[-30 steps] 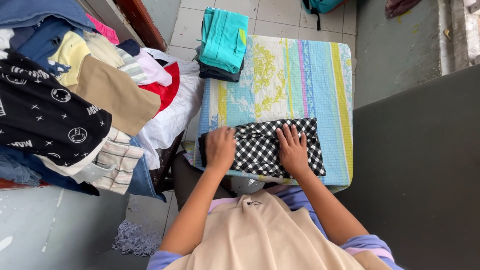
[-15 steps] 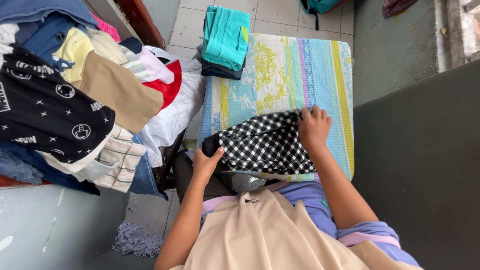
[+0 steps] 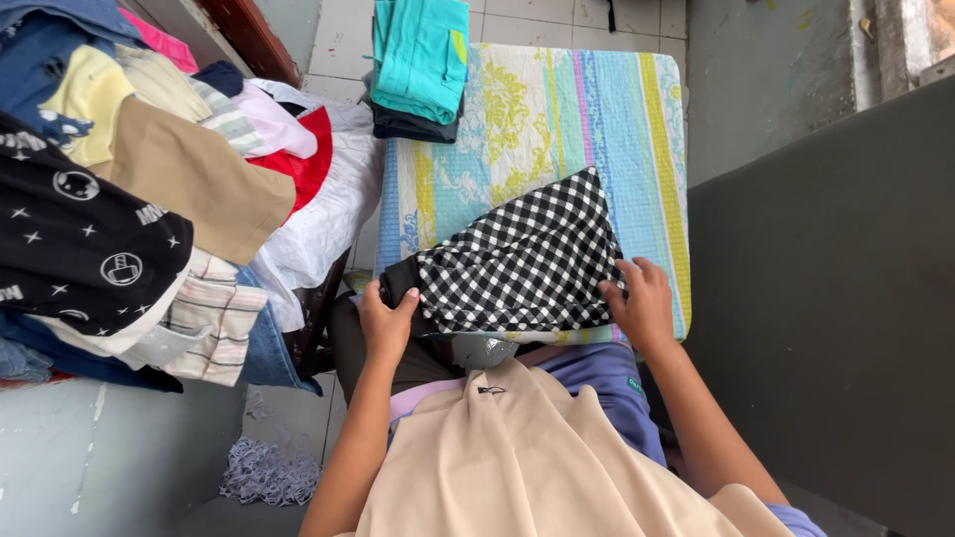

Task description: A person is seen folding various items of laundry, such as a checkered shirt and denim pants, on a small table and then placing them on a stack or a railing.

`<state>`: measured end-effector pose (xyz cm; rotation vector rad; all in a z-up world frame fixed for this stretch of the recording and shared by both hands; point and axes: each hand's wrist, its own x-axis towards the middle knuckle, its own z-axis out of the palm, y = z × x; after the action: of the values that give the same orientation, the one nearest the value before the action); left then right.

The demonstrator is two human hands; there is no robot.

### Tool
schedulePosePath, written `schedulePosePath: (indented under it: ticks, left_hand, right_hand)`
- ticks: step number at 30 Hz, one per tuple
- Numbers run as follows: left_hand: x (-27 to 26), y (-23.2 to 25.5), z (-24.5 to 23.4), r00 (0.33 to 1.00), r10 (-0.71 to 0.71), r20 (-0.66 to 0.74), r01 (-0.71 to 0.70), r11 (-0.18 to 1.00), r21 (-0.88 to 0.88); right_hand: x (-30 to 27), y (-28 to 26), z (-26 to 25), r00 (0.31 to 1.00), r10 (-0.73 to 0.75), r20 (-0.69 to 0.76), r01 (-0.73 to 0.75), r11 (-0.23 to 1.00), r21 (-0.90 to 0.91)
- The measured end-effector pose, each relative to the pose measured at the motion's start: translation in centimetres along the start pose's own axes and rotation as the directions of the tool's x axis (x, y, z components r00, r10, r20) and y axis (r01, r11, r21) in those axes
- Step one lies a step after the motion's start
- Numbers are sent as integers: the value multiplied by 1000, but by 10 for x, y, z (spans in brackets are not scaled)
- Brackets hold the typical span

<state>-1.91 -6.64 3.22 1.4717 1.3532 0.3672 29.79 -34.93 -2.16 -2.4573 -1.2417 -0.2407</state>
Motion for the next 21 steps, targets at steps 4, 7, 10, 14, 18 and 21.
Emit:
schedulePosePath:
  ticks: [4,7,10,14,18,21]
  left_hand:
    - [-3,-8,3,991,-132,17,130,989,63]
    - [-16,-3,0,988,-147,53,147,989,-3]
    - [-7,-36,5,967,-247,54,250,967,-50]
    - [-25,-32,13,953,-291,85,302,927,-221]
    - [-46,-17,30,906,-400,140,421,821,-385]
    - [-60,6,35,903,-410,130,428,821,-377]
  right_hand:
    - [-29,-18,0,982,-188,34,189,981,-39]
    - [-44,-4,23,963,-254,96,267,946,-181]
    - [-39,12,33,962,-248,113,260,960,-104]
    - [-30,23,38,972,-227,56,233,948,-214]
    - [-13,-44,16,976,-217,23,217,956,-198]
    - [-27,-137,18,904,-377,200,369,926,77]
